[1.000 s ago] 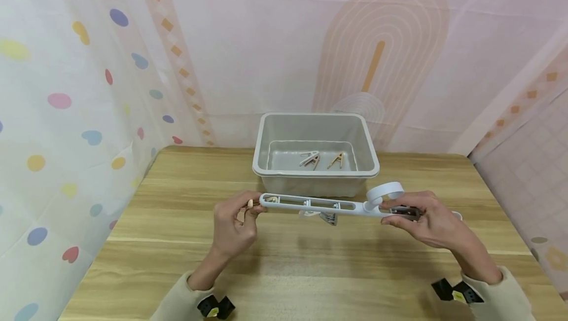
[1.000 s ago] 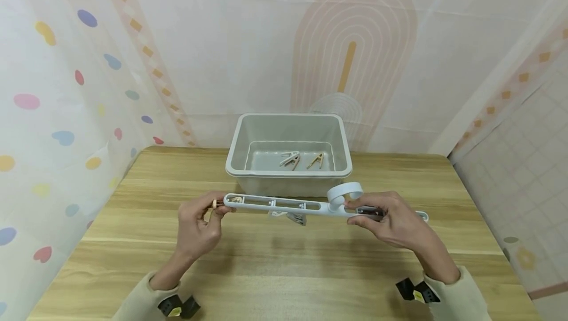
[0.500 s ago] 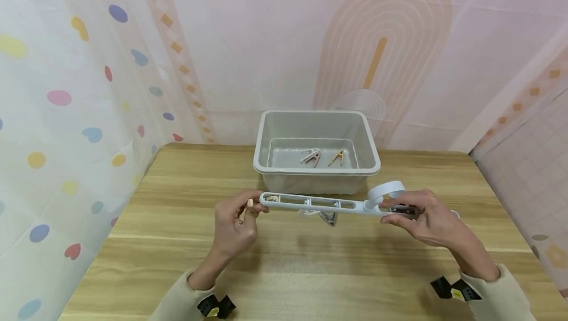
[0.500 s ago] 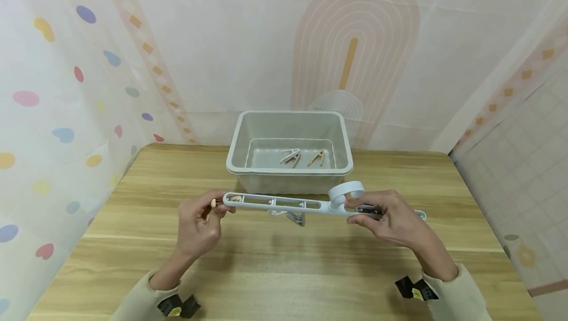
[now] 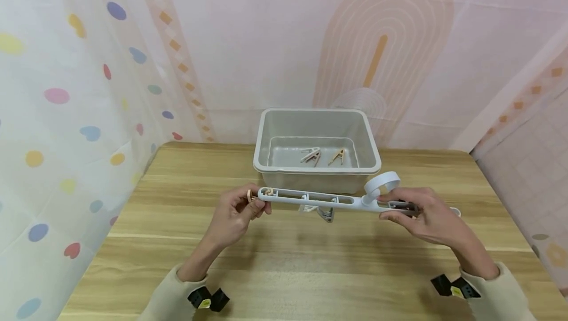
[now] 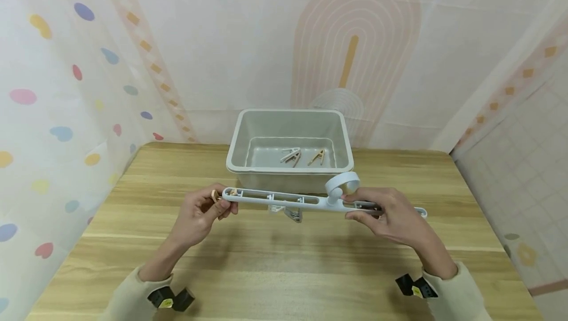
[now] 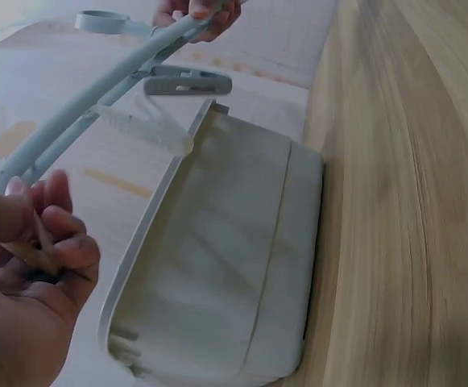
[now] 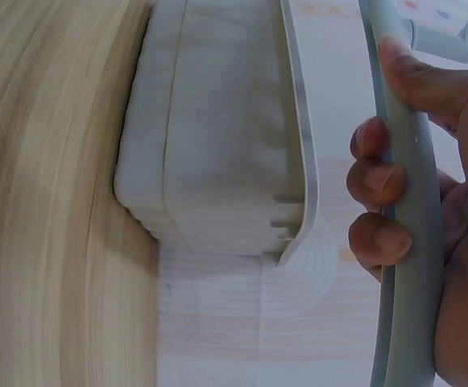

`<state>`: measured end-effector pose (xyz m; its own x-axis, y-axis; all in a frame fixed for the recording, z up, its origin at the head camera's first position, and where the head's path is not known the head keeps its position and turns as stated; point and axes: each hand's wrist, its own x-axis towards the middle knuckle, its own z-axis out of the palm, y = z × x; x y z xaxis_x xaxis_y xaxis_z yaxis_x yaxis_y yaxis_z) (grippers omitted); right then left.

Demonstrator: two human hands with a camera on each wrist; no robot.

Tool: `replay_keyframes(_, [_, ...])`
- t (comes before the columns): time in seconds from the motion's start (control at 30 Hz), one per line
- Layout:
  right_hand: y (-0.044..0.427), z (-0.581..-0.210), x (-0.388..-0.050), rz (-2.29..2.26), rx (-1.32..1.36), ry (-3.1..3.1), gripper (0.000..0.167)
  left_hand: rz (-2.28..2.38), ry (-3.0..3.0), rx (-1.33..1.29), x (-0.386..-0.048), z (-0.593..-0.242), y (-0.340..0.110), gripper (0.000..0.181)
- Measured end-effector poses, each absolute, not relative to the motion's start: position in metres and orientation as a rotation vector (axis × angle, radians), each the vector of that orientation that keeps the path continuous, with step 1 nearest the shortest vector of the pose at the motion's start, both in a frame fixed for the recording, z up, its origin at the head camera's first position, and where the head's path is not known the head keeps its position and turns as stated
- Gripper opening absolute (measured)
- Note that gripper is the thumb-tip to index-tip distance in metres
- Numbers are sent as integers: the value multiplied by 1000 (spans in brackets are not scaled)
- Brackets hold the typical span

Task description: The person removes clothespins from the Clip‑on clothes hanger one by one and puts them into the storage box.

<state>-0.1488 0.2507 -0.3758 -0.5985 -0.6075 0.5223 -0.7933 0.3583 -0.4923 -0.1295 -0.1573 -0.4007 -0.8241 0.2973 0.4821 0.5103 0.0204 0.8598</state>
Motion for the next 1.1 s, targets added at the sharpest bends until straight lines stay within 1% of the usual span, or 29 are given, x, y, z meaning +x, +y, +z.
replay_keyframes(0.17, [254,-377,-149,1086,1272,-2350,49,-1946,-2158,-879,-129,-399,-159,12])
replay_keyframes(0.33, [256,-377,-146,1120,1249,-2375,49,-1963,-2169,-882,-128,-400,-159,12])
replay_keyframes(0.8, [258,-379,-143,1153,1224,-2419,45,-1967,-2149,-786,-126,-402,-150,10])
replay_keyframes(1.0, [258,-379,-143,1163,1212,-2406,46,-1857,-2245,-661,-124,-400,-150,16])
replay_keyframes(1.1, [257,-379,-143,1174,1222,-2382,47,-1858,-2259,-638,-123,-401,-150,17])
